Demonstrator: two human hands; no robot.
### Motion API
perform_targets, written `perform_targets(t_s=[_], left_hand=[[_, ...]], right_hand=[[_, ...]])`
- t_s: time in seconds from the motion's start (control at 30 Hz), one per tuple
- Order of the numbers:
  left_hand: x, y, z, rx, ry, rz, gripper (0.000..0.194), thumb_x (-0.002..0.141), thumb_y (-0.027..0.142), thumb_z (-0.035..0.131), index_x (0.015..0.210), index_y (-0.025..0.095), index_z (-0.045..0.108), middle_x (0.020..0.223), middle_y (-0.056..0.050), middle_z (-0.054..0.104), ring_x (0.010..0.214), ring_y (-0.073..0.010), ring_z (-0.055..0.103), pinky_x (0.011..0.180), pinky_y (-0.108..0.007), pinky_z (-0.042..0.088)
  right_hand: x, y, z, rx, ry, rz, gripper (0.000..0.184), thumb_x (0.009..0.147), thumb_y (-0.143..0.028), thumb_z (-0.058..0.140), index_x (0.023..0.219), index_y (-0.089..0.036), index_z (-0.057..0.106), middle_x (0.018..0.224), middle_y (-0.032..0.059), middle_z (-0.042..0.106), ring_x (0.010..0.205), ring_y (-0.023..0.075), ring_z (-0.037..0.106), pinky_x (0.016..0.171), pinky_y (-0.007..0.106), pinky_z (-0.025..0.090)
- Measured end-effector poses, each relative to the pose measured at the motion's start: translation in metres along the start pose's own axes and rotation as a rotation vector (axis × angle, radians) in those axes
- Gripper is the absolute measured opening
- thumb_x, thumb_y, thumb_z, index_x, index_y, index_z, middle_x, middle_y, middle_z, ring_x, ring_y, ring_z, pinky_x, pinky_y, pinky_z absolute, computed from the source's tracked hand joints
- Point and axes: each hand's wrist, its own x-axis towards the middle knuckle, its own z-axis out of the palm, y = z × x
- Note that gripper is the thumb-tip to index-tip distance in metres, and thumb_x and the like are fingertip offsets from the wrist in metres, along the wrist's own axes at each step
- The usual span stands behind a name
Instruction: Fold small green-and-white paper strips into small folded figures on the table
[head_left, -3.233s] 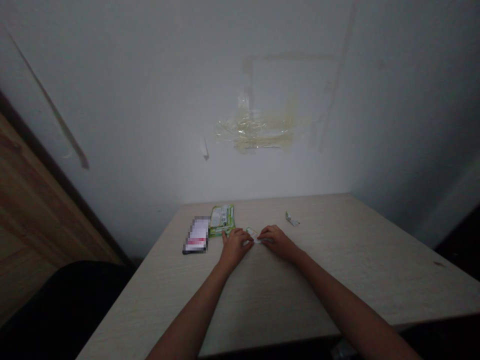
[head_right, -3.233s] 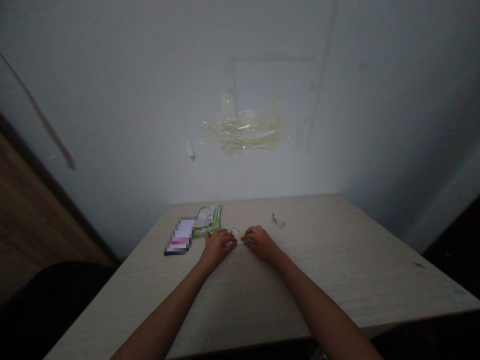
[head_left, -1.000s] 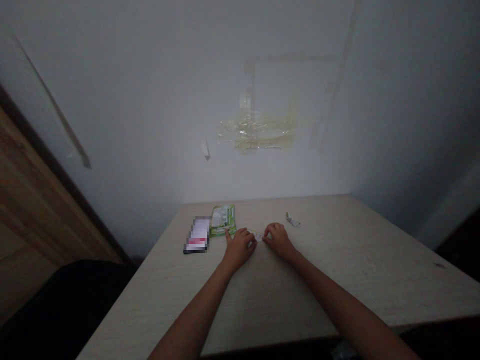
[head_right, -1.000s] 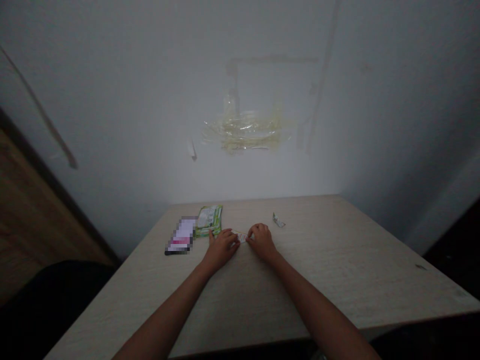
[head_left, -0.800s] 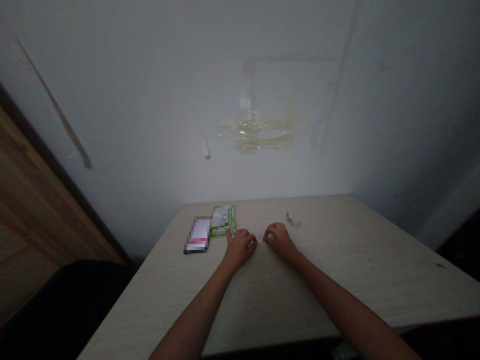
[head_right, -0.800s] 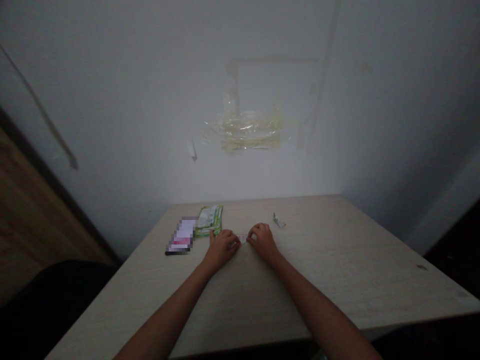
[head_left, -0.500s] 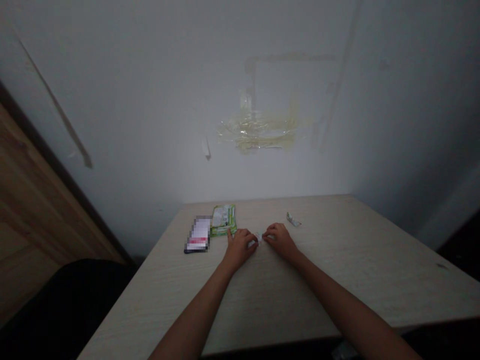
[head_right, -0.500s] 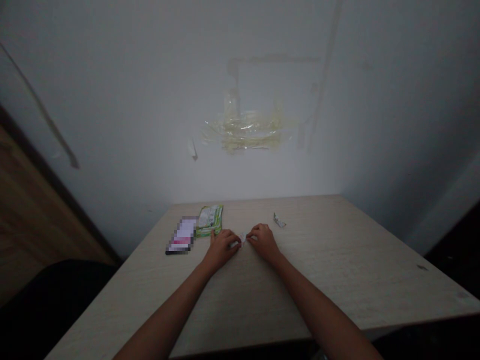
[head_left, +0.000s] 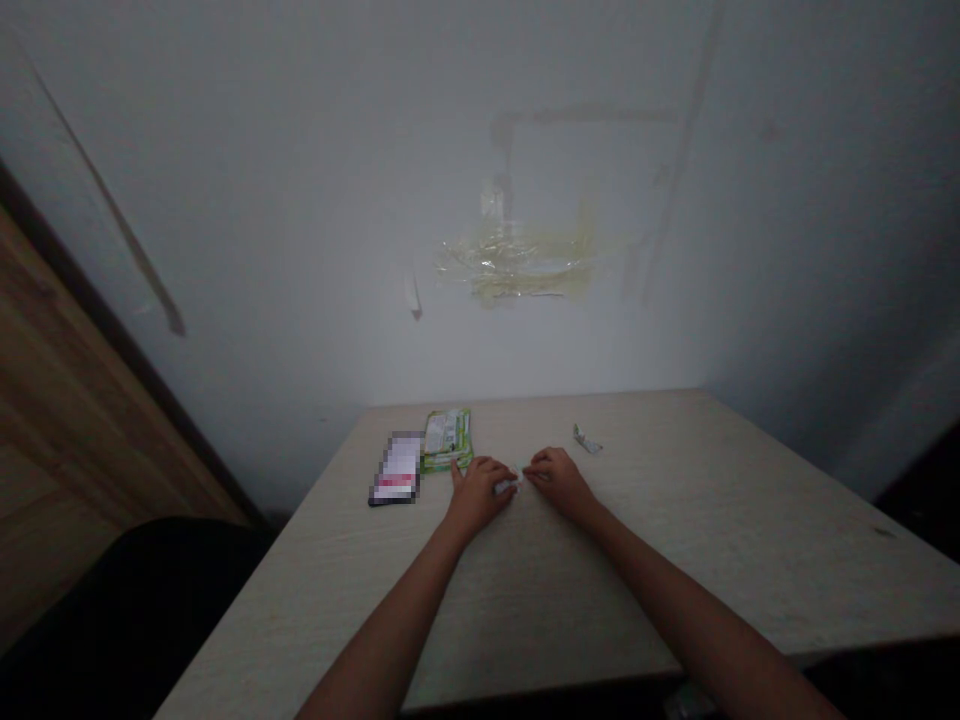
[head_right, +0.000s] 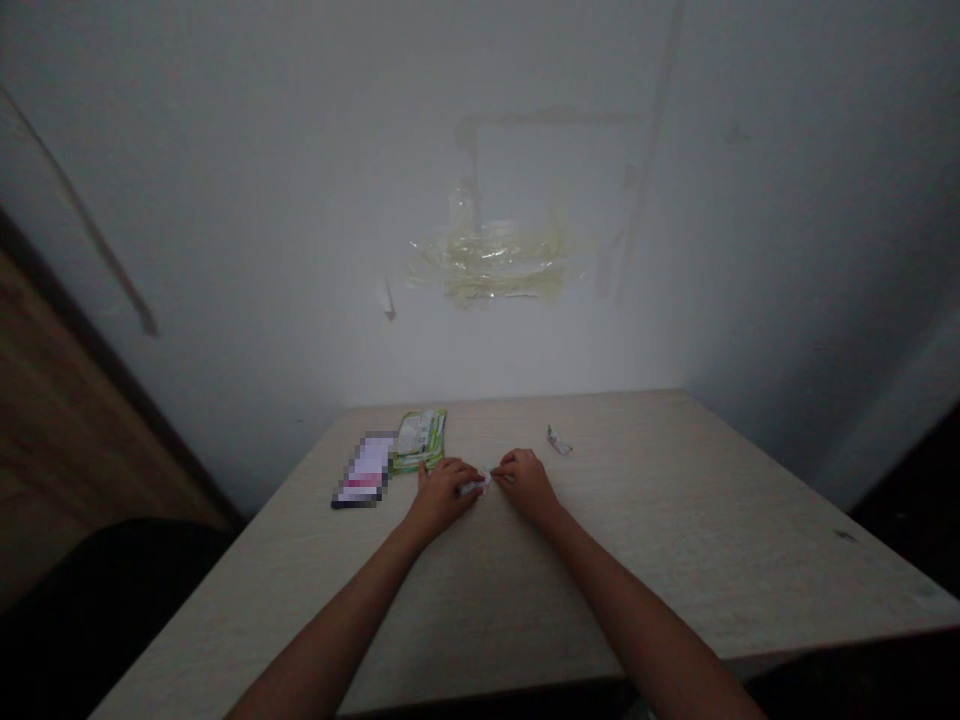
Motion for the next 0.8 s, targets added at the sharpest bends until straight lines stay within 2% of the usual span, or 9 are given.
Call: perform_targets(t_s=[0.3,0.5,0.8], left_hand=[[0.001,0.0,-0.002,0.015,-0.024,-0.014,0.022,0.084,0.043,0.061,0.104,0.039,0.069,0.117,-0.001,0.068,0.122,-0.0255,0.046,0.106,-0.072,0.005],[0.001,-0.004,0.0,0.025,-0.014,-0.017,0.023,0.084,0.043,0.061,0.105,0.041,0.068,0.118,0.001,0.067,0.126,-0.0273,0.042,0.104,-0.075,-0.005],[0.002,-0.006,0.0,0.02,-0.036,-0.027,0.023,0.084,0.044,0.061,0.106,0.042,0.068,0.121,0.001,0.066,0.128,-0.0284,0.041,0.102,-0.077,-0.003]], right_hand=[[0.002,0.004,0.0,-0.028,-0.02,-0.028,0.016,0.084,-0.026,0.065,0.095,-0.025,0.077,0.101,0.0078,0.067,0.099,0.0207,0.057,0.091,0.034,0.044],[0.001,0.006,-0.002,-0.024,-0.024,-0.025,0.016,0.085,-0.027,0.065,0.095,-0.026,0.077,0.105,0.0075,0.065,0.102,0.0208,0.056,0.092,0.033,0.044],[0.004,0.0,-0.01,-0.083,-0.06,0.109,0.017,0.086,-0.032,0.064,0.097,-0.03,0.076,0.111,0.0083,0.062,0.106,0.0227,0.054,0.095,0.036,0.041]])
